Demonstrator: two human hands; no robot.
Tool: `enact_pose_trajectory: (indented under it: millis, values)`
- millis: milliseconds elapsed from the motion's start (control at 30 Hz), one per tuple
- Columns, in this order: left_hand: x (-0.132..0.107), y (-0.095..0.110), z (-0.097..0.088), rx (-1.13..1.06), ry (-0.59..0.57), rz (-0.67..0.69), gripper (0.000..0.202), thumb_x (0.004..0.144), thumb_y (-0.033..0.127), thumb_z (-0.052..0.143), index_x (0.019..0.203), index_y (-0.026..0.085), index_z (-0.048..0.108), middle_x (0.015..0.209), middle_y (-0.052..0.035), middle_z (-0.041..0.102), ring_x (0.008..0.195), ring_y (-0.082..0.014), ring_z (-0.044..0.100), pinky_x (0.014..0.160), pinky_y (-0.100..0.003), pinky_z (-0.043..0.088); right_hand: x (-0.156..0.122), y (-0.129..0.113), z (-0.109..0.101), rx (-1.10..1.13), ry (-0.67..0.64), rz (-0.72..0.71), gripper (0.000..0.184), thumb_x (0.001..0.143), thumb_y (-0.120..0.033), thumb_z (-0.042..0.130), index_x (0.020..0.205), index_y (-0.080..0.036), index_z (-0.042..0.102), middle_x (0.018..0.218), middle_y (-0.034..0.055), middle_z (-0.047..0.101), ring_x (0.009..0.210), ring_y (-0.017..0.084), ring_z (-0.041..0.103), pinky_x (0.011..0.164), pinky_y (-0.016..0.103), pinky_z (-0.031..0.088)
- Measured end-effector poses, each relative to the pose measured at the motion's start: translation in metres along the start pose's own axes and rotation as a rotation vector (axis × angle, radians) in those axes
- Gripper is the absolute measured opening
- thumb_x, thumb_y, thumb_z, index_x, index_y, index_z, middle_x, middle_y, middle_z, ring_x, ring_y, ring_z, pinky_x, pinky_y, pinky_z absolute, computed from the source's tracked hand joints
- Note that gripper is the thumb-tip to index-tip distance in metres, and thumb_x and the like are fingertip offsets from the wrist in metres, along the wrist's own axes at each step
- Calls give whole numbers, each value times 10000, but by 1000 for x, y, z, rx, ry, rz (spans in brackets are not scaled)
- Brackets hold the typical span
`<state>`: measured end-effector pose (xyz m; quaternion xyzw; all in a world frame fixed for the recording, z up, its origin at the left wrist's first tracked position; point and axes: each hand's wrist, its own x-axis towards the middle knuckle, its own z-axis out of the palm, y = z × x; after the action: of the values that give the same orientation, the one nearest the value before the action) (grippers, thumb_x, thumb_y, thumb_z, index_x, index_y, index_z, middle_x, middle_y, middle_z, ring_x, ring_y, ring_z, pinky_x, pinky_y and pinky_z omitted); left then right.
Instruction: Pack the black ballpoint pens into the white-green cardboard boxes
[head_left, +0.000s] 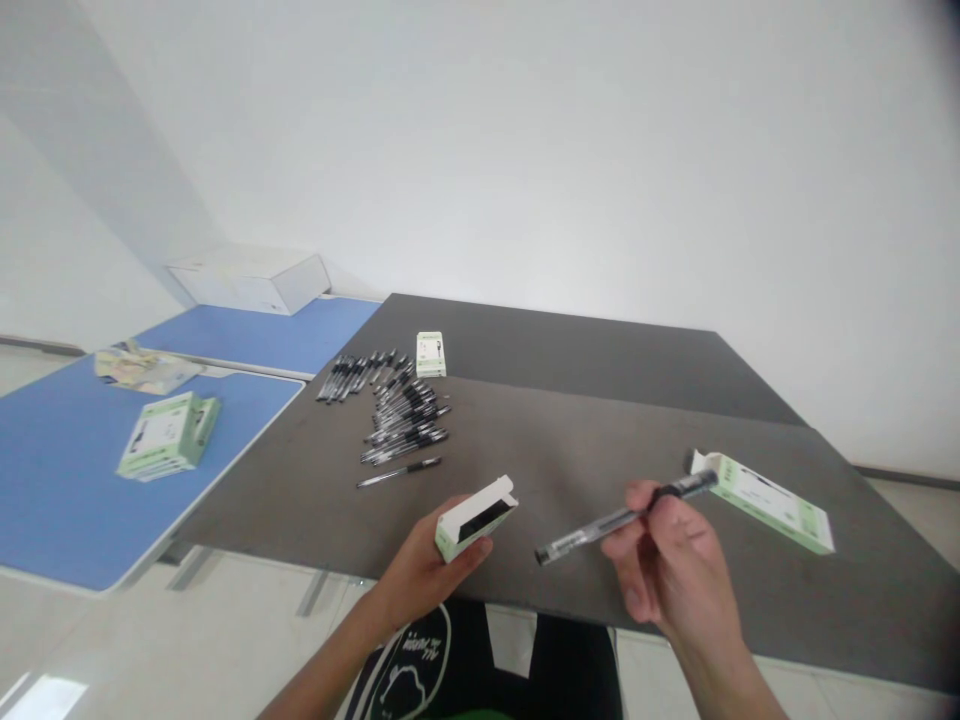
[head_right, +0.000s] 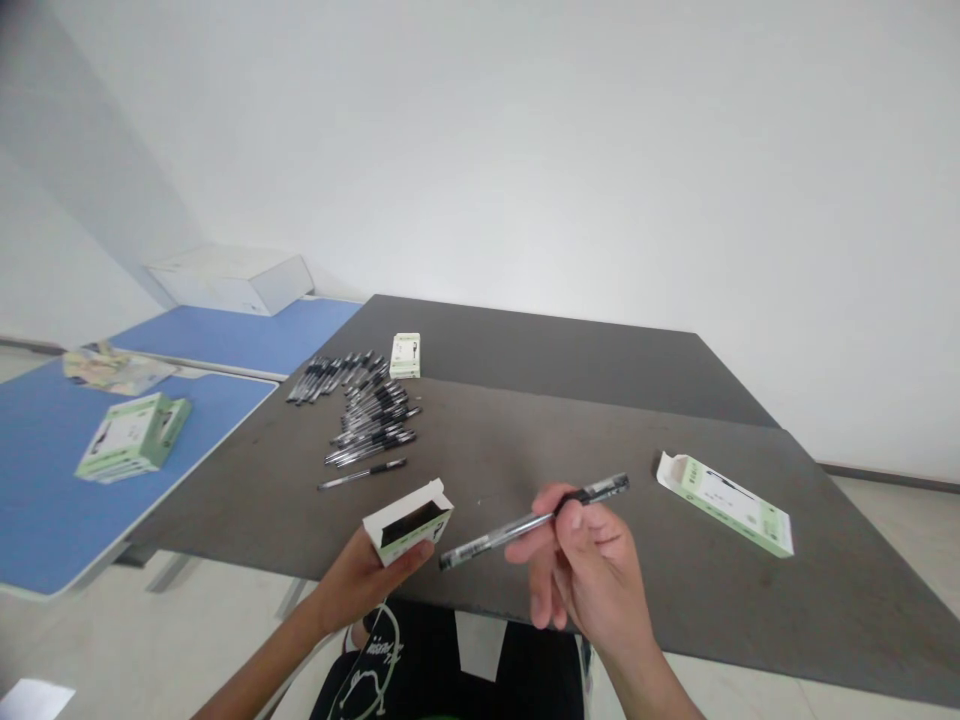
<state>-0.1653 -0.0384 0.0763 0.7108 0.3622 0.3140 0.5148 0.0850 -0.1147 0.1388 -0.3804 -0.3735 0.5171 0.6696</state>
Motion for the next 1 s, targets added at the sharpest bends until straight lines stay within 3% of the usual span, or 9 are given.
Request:
enact_pose_trajectory:
  millis: [67,233,400,500,600,700,800,900,1000]
  values:
    - [-1,0,1,5,-11,12,392,974,345,692,1342,211,668,1227,-92,769,1102,-268,719,1035,-407,565,-5,-5,11,-130,0,-138,266,1056,-463,625,980,-232,732,701,6,798,338,70,600,327,100,448]
    - [-3,-2,2,12,-41,85,406,990,315,690,1378,209,641,1279,-109,746,1167,-269,708,1039,-393,554,-3,-3,25,-570,-267,-300,137,1087,-290,578,1093,-260,711,818,-11,799,465,78,651,446,150,488]
    - [-6,5,3,-15,-65,104,418,997,285,683,1405,227,619,1336,-109,729,1204,-261,703,1057,-389,544,11,2,36,-852,-296,-446,140,1063,-230,595,1005,-228,723,816,-33,791,508,64,641,533,158,488]
    - [-7,9,4,-43,-70,86,413,998,278,667,1403,212,621,1299,-111,747,1157,-262,719,1019,-391,565,16,6,43,-877,-337,-401,166,1067,-249,599,976,-214,733,711,-48,757,576,77,682,630,157,516]
    - [-7,10,10,-57,-28,44,413,1007,320,657,1401,199,627,1276,-111,758,1102,-255,727,1001,-394,574,18,12,46,-861,-365,-237,256,1052,-299,638,830,-208,726,609,-57,719,513,70,652,544,149,467]
    - [-8,11,17,-99,-11,39,333,1010,347,655,1297,182,685,1168,-90,781,1027,-238,734,962,-368,583,19,17,44,-817,-315,-134,124,1007,-326,709,1007,-226,783,543,-79,702,408,65,591,436,149,404]
    - [-9,14,21,-133,-7,44,311,1008,389,655,1215,166,719,1062,-80,790,949,-234,735,898,-354,602,19,17,42,-814,-258,-236,351,958,-322,779,1298,-249,729,508,-108,675,384,69,576,443,143,433]
    - [-10,18,19,-134,17,53,326,1007,427,652,1183,165,735,1070,-93,797,955,-248,738,913,-373,610,17,13,42,-857,-212,-429,417,926,-341,824,1314,-235,717,496,-120,628,371,62,521,445,154,440]
    - [-11,18,15,-87,39,111,356,988,402,680,1271,187,711,1170,-106,793,1037,-268,741,955,-386,610,13,7,42,-880,-177,-609,434,910,-390,843,1294,-230,718,501,-124,578,375,61,473,452,173,443]
